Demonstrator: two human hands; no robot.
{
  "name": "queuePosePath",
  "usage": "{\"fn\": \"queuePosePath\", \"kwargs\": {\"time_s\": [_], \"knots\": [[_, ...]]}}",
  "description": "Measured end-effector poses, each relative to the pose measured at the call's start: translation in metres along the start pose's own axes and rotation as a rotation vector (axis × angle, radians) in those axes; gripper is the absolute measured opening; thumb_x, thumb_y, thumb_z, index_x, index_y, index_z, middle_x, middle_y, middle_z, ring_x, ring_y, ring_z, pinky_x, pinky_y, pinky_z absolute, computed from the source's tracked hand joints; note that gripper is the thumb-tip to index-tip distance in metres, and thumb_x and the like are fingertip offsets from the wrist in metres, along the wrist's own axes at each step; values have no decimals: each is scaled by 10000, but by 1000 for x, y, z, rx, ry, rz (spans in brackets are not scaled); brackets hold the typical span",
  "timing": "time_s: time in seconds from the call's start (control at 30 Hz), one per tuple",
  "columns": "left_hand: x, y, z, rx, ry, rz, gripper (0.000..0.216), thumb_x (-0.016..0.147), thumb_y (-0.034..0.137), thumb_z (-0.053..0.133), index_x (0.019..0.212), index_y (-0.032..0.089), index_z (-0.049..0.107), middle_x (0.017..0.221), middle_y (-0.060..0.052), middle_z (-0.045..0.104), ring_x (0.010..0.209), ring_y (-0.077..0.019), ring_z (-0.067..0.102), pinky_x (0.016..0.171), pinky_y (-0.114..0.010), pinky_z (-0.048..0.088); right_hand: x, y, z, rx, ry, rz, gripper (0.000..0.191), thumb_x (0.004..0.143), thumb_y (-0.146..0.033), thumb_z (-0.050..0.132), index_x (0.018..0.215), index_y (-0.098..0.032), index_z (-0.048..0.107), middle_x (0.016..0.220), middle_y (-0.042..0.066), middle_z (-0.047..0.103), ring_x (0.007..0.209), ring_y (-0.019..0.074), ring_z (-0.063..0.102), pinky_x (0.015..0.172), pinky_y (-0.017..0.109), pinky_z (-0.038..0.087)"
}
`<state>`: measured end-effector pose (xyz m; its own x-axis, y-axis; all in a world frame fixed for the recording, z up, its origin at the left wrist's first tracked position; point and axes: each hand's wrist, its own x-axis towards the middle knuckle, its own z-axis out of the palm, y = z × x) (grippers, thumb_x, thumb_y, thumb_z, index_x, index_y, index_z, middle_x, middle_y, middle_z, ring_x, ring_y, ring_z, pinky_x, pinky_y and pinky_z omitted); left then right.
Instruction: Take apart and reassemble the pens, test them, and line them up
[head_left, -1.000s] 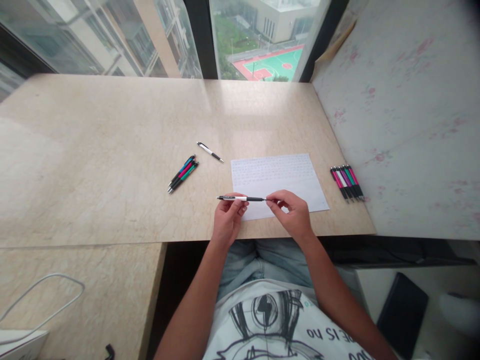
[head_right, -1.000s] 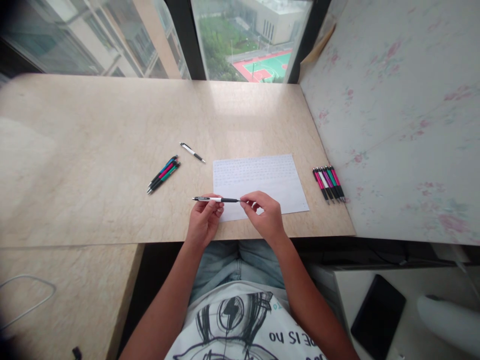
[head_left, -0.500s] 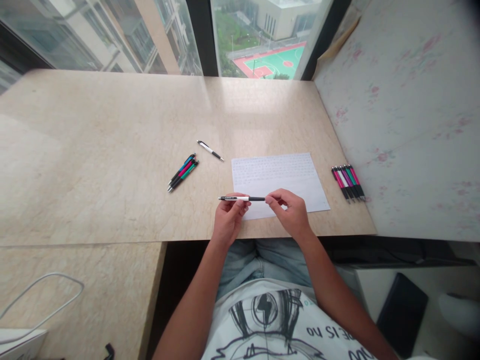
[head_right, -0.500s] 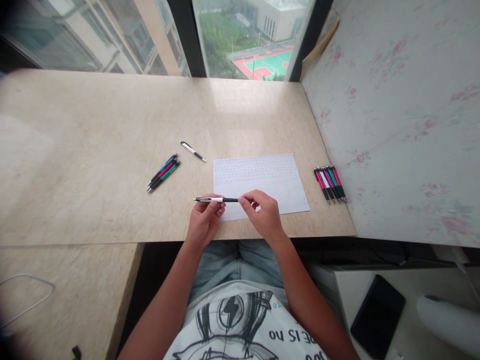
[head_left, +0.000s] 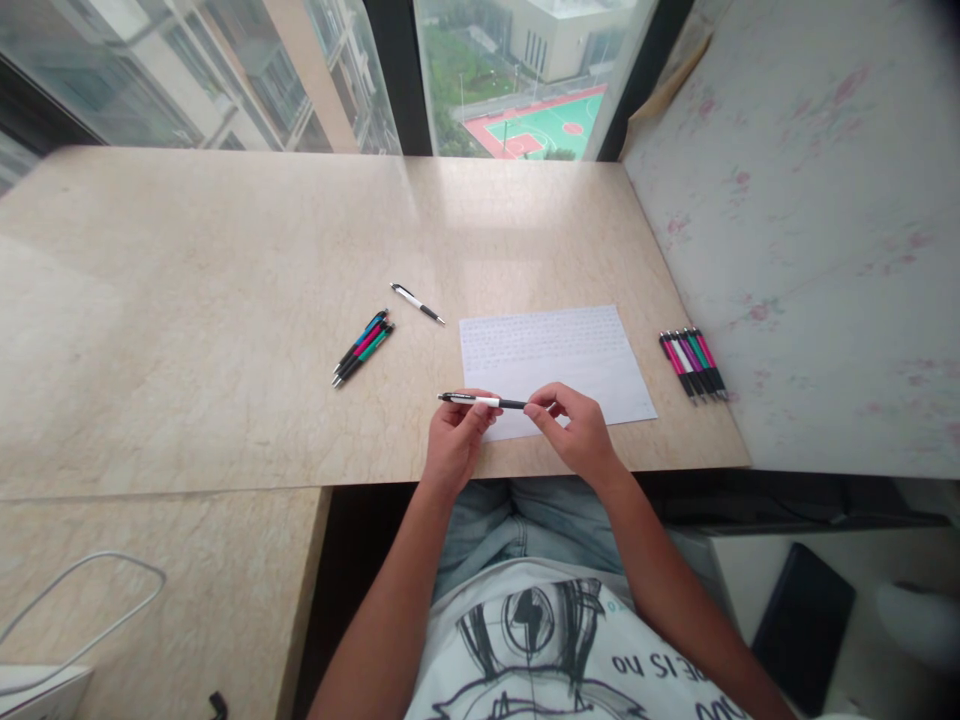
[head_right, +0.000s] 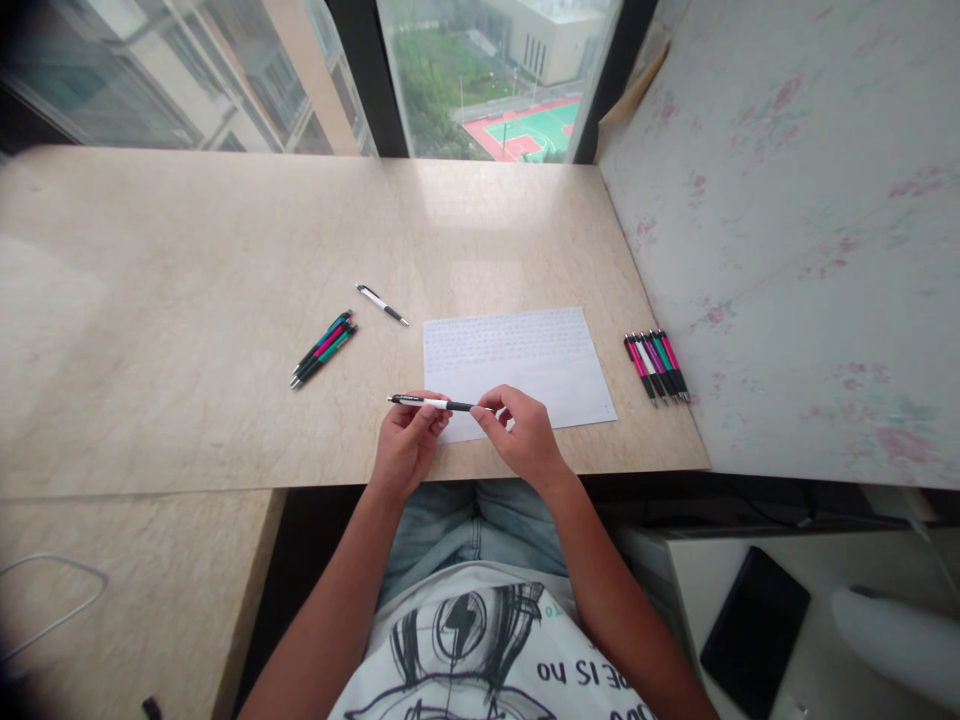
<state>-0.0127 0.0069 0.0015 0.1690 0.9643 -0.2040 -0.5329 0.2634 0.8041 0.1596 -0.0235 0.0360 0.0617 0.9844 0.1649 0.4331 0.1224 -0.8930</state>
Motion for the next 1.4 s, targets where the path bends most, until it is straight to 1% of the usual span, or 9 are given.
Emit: {"fn": "queuePosePath", "kwargs": {"time_s": [0.17,0.43,0.73,0.93,1.03,1.13,1.2,1.3,1.4], "knots": [[-1,-1,-2,25,-22,-4,196,748,305,824,884,181,758,879,-57,735,729,-125,648,704,-257,504,-1,4,-1,-36,-41,38,485,1010,-422,452,613,-195,614,560,0,587,542,133,549,569,282,400],[0,-2,-2,-47,6,-5,177,743,272,832,868,174,755,853,-41,723,726,-104,639,721,-240,508,0,-2,2,23,-17,-21,223,947,-383,557,817,-211,615,817,28,666,749,169,613,642,278,477],[0,-3,-4,-29,-2,-18,205,736,300,834,871,167,757,869,-52,730,749,-116,641,731,-245,493,-2,0,3,-78,-22,-9,392,1009,-408,444,706,-213,601,671,9,622,635,153,572,630,289,427],[1,-2,-2,-39,22,-12,198,737,297,831,868,176,745,892,-55,737,786,-129,645,740,-255,492,-5,3,5,-128,-97,43,447,1026,-399,413,668,-208,601,615,-2,587,600,149,560,604,287,402],[1,-4,-1,1,36,17,194,754,315,817,863,176,739,885,-53,731,766,-127,634,722,-253,485,-3,2,6,-202,-99,27,334,1002,-354,468,759,-210,646,712,23,652,683,178,601,652,307,444],[0,-6,0,137,53,51,218,751,342,818,857,169,737,830,-45,718,710,-124,614,687,-253,470,-1,-7,10,-304,-58,-106,124,934,-286,581,968,-217,678,953,77,699,911,240,628,812,364,494],[-1,-8,2,212,62,64,237,728,348,835,844,170,730,790,-31,706,709,-133,613,692,-259,470,0,-14,14,-368,-88,-184,188,910,-237,607,1086,-224,671,1048,100,687,1007,267,610,880,394,496],[-3,-8,6,251,45,85,230,713,338,845,788,180,696,741,-4,680,691,-129,599,685,-254,463,0,-22,18,-436,-152,-189,225,933,-188,555,1123,-227,669,1005,99,678,947,255,620,820,382,515],[-4,-6,8,274,14,96,218,726,330,836,761,182,681,730,-4,673,683,-133,597,674,-255,459,1,-19,17,-360,-155,-145,192,942,-191,545,1073,-235,677,944,75,673,827,210,629,751,348,528]]}}
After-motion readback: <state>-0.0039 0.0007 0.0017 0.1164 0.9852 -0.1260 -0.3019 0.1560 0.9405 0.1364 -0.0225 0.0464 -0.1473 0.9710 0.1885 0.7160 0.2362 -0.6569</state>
